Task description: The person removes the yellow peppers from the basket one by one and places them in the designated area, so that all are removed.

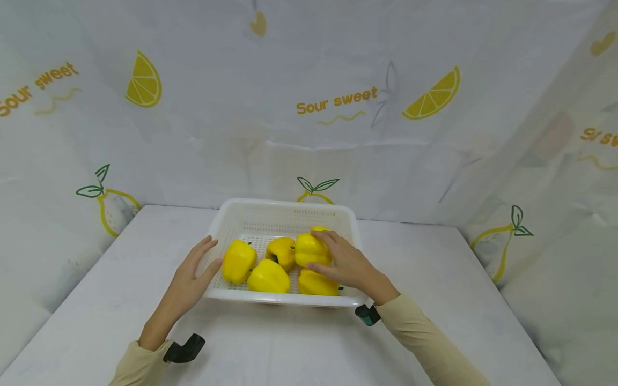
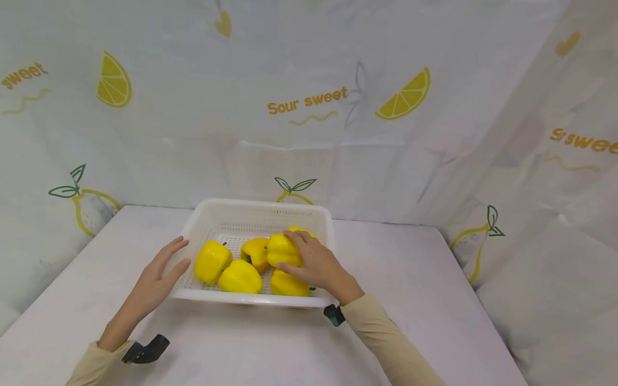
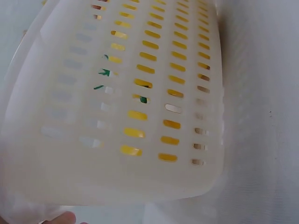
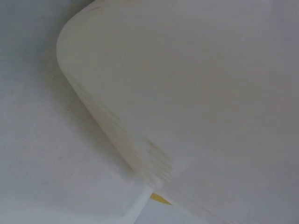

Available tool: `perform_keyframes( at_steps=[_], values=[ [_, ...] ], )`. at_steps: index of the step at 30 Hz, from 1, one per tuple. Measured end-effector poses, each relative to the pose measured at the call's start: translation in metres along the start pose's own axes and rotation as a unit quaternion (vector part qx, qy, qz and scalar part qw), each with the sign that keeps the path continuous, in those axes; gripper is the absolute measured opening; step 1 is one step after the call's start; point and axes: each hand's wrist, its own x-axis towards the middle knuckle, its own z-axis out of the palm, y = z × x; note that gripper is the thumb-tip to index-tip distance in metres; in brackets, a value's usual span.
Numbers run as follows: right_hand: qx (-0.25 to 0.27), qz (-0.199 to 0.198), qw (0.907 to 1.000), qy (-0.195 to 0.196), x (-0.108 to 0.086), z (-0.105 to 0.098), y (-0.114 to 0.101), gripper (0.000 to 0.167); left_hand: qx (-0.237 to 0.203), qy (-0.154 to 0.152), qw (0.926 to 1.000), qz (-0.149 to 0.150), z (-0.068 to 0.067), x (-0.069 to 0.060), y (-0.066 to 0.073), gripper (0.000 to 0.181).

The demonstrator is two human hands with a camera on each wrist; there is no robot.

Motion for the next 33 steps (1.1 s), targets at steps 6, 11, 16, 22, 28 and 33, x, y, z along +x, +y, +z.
perform_keyframes(
  at_steps=[6,11,16,22,28,33],
  values=[
    [0.007,0.000,1.0000,-0.004,0.0026,0.0009,-0.0004,0.079,-0.009,-0.007,0.9999,0.001,-0.0012,0.0001,-0.0010,0.061],
    [0.001,-0.005,1.0000,-0.005,0.0037,0.0033,0.0006,0.075,-0.013,-0.016,0.9997,0.014,-0.0027,-0.0012,-0.0031,0.066],
    [0.001,-0.007,1.0000,-0.002,0.0027,0.0045,0.0011,0.073,-0.019,-0.019,0.9994,0.023,-0.0019,-0.0021,-0.0073,0.069],
    [-0.004,-0.014,0.9998,0.009,0.0025,0.0069,0.0004,0.074,-0.024,-0.015,0.9995,0.012,-0.0029,-0.0031,-0.0073,0.075],
    [-0.001,-0.019,0.9996,0.022,0.0024,0.0083,0.0004,0.074,-0.027,-0.005,0.9996,0.008,-0.0022,-0.0034,-0.0079,0.076],
    [0.004,-0.022,0.9991,0.035,0.0016,0.0096,0.0022,0.073,-0.015,-0.006,0.9998,0.009,-0.0013,-0.0042,-0.0064,0.074]
  ],
)
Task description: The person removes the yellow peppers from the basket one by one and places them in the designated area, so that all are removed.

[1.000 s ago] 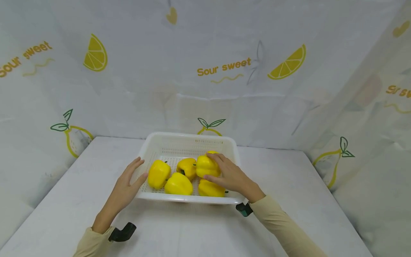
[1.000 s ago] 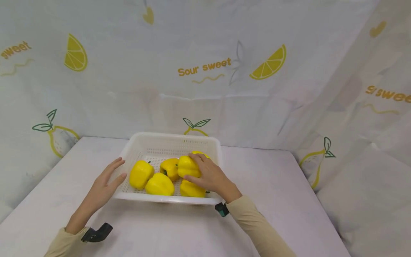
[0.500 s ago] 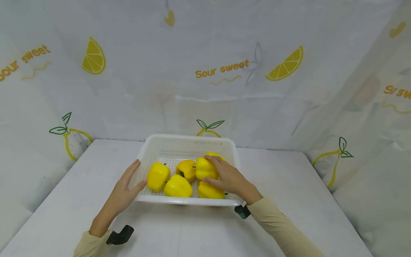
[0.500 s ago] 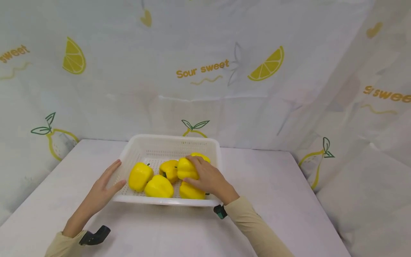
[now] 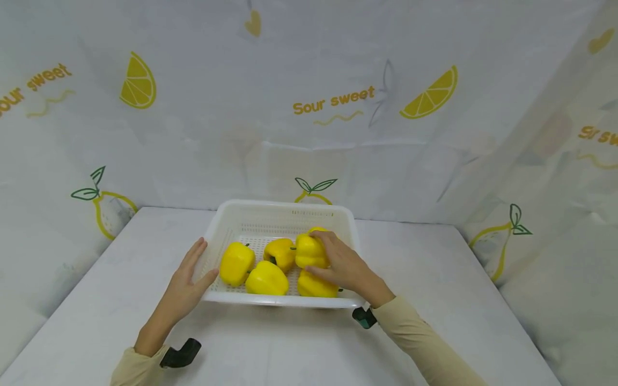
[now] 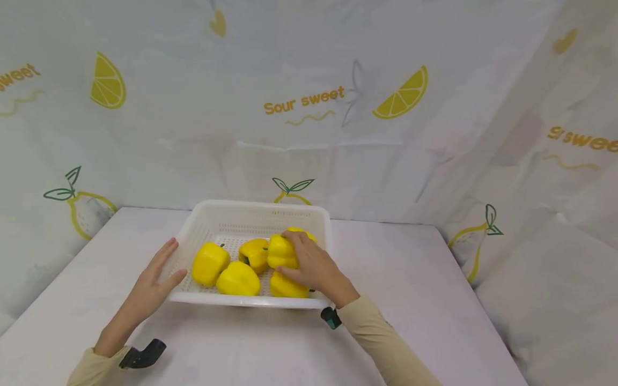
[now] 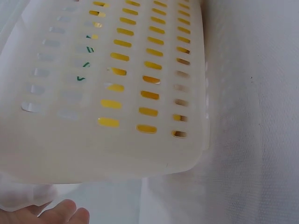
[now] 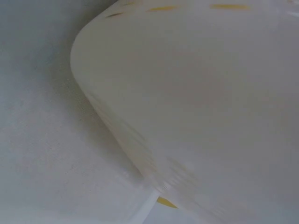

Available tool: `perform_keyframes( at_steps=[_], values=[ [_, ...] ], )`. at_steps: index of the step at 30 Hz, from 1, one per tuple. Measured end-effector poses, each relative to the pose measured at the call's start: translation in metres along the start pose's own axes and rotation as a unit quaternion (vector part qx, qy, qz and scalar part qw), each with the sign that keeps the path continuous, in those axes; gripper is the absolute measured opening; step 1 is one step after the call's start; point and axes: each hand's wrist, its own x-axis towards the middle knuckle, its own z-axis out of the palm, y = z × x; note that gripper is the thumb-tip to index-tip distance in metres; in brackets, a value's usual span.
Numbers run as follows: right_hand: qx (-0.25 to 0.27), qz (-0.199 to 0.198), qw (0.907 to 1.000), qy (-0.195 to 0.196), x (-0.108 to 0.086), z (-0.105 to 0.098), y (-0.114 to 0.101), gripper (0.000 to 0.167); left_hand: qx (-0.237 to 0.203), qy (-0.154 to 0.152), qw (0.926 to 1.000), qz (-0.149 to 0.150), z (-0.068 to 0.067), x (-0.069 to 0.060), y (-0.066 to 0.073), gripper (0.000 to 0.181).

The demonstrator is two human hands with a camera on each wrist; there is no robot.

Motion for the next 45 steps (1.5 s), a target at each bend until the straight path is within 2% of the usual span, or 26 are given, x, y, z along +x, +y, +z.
perform_keyframes(
  at_steps=[5,14,19,23,29,36,40,45],
  values=[
    [0.000,-0.005,1.0000,0.008,-0.0001,0.0013,0.0016,0.073,0.015,-0.002,0.9999,-0.002,0.0001,-0.0011,0.0015,0.071],
    [-0.006,0.000,0.9999,0.014,0.0000,0.0010,0.0002,0.074,0.016,0.008,0.9998,0.005,0.0022,-0.0004,0.0010,0.067],
    [-0.015,0.008,0.9996,0.023,0.0001,0.0015,0.0001,0.082,0.018,0.012,0.9998,0.003,0.0029,0.0005,0.0011,0.066],
    [0.000,0.009,0.9994,0.034,-0.0011,0.0012,-0.0004,0.088,0.019,0.013,0.9997,-0.001,0.0029,0.0001,0.0014,0.066],
    [0.024,-0.012,0.9983,0.052,-0.0023,-0.0009,0.0006,0.085,0.020,0.010,0.9997,-0.013,0.0025,-0.0005,0.0029,0.066],
    [0.019,-0.049,0.9951,0.084,-0.0019,0.0000,0.0020,0.084,0.018,0.013,0.9997,-0.009,0.0023,0.0009,0.0039,0.066],
    [0.023,-0.052,0.9944,0.089,-0.0020,0.0005,0.0021,0.085,0.018,0.014,0.9997,-0.005,0.0020,0.0002,0.0041,0.065],
    [0.045,-0.035,0.9951,0.081,-0.0029,0.0006,0.0018,0.083,0.024,0.017,0.9995,-0.009,0.0039,0.0002,0.0040,0.065]
  ],
)
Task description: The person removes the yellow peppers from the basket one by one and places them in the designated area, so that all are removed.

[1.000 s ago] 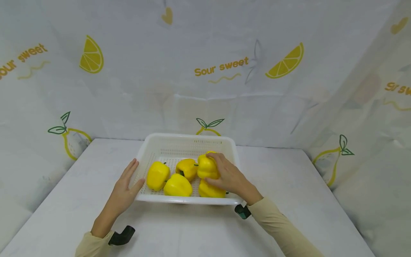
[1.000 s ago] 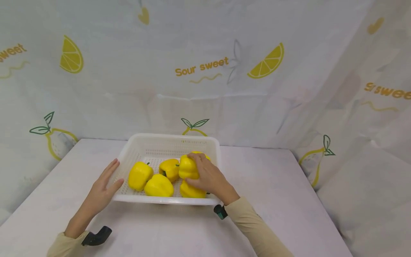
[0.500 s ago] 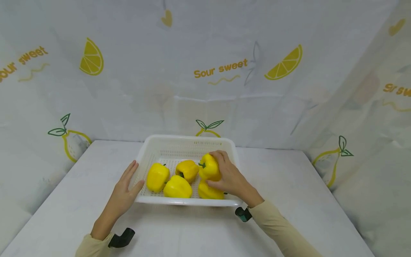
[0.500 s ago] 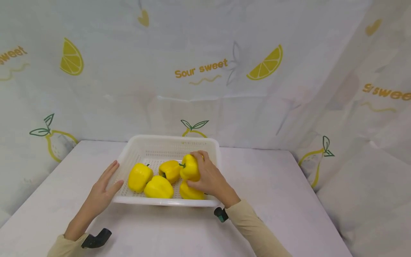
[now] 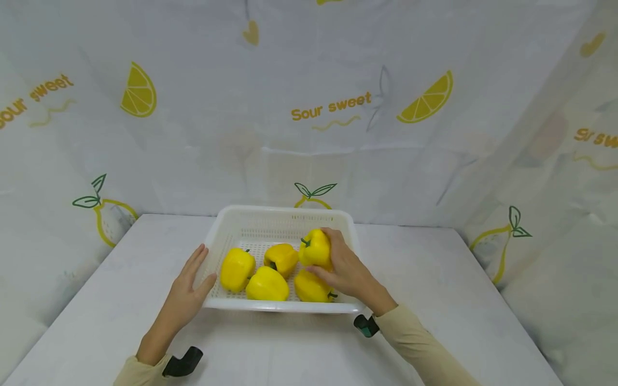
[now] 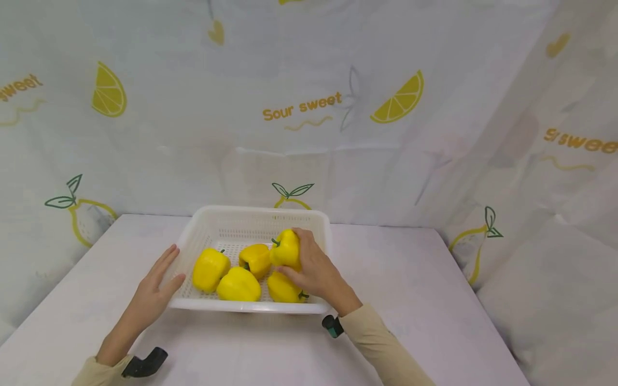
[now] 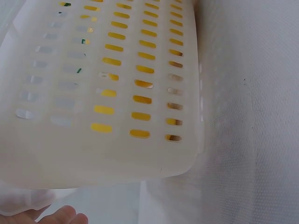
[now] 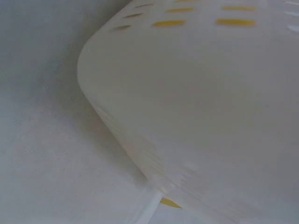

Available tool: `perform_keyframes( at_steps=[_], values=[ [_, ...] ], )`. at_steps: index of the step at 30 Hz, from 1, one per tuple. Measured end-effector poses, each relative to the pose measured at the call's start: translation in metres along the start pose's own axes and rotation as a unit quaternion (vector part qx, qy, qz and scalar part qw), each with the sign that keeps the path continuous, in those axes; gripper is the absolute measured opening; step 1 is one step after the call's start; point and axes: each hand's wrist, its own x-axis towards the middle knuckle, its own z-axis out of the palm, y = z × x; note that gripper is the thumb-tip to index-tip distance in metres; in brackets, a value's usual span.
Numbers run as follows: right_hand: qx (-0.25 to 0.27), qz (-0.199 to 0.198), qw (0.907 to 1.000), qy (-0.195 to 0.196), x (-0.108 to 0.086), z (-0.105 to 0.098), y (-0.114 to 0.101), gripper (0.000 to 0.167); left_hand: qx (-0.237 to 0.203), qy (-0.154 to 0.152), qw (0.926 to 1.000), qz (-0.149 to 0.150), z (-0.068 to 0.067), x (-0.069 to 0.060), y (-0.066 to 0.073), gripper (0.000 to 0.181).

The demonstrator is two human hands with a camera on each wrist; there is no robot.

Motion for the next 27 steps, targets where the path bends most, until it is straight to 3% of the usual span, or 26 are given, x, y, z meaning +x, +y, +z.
perform_keyframes(
  at_steps=[6,16,27],
  values=[
    [0.007,0.012,0.9999,0.000,-0.0011,0.0008,0.0009,0.080,0.005,0.000,1.0000,-0.002,0.0011,-0.0003,0.0007,0.065],
    [-0.002,-0.019,0.9995,0.023,0.0005,-0.0001,0.0015,0.079,0.010,0.012,0.9998,0.010,0.0009,-0.0010,-0.0006,0.064],
    [0.030,-0.001,0.9973,0.068,0.0015,-0.0029,0.0020,0.082,0.004,0.007,1.0000,0.001,0.0021,0.0005,-0.0009,0.064]
  ],
)
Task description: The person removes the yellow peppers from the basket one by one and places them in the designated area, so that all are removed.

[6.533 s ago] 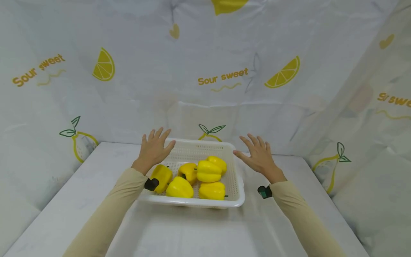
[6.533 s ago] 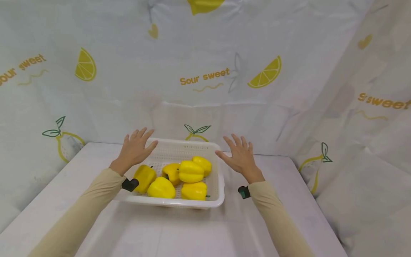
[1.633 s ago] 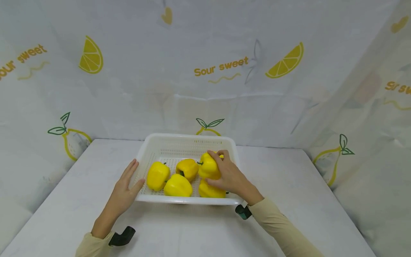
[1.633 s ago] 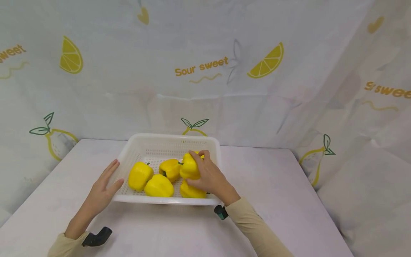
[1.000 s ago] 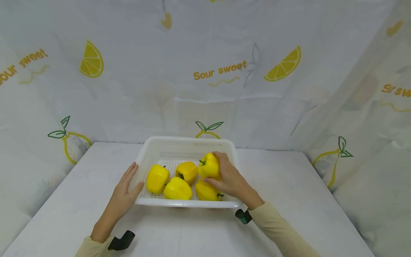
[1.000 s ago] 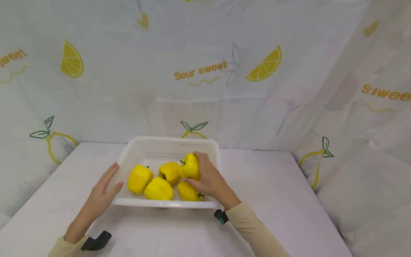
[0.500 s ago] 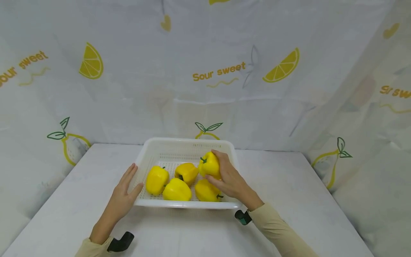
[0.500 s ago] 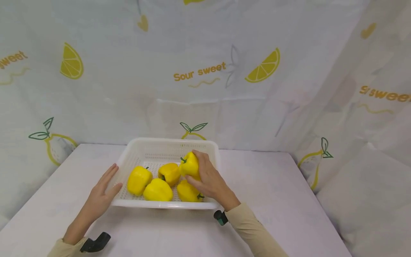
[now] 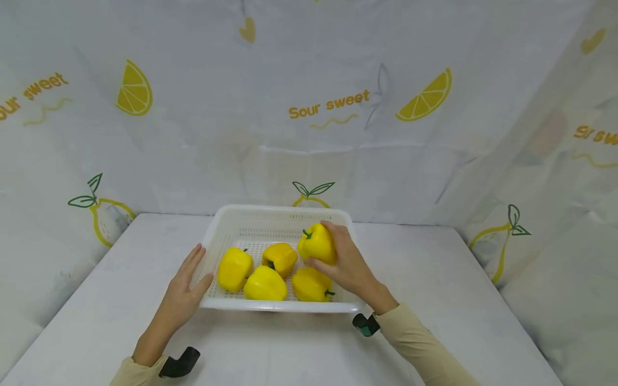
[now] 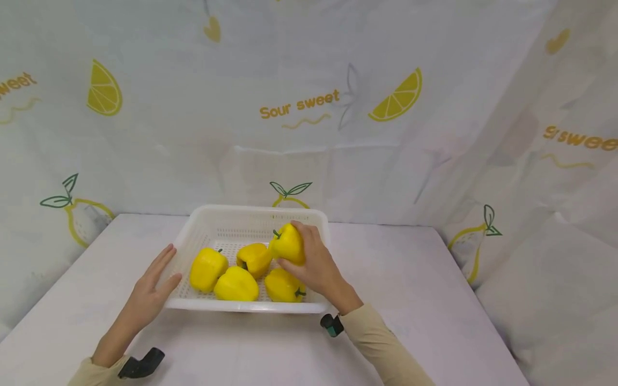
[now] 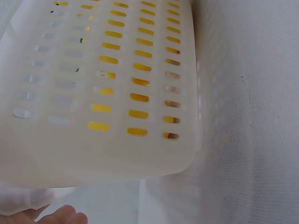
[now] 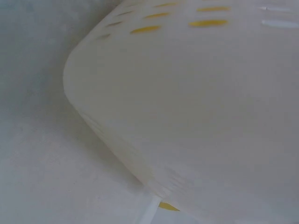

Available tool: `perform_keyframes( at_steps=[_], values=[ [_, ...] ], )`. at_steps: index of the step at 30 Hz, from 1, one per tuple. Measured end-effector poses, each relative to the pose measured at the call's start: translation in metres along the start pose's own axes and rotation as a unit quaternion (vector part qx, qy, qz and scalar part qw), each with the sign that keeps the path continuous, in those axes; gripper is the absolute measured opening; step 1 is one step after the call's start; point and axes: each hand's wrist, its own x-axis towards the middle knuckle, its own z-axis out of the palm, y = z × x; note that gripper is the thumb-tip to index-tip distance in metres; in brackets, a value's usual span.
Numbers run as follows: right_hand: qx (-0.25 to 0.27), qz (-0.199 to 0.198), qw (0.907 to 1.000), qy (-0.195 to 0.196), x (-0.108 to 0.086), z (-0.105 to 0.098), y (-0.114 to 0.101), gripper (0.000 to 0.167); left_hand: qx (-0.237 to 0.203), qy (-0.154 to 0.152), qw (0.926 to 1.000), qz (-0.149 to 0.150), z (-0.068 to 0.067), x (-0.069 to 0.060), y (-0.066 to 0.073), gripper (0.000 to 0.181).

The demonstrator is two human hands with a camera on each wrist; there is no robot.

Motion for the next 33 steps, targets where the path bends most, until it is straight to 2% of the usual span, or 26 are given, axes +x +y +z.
perform_keyframes(
  at_steps=[8,18,26,33],
  values=[
    [0.011,-0.014,0.9996,0.021,0.002,-0.004,0.000,0.080,0.003,-0.001,1.0000,-0.005,0.000,-0.002,-0.001,0.064],
    [0.001,-0.014,0.9989,0.044,0.007,-0.026,0.006,0.078,0.007,0.005,0.9999,0.006,-0.001,-0.001,0.000,0.063],
    [-0.020,-0.019,0.9989,0.038,0.012,-0.038,0.014,0.079,0.006,0.007,0.9999,0.008,-0.001,0.001,-0.001,0.063],
    [-0.026,0.004,0.9992,0.031,0.014,-0.051,0.020,0.080,-0.001,0.002,1.0000,-0.001,0.000,0.000,-0.001,0.063]
  ],
)
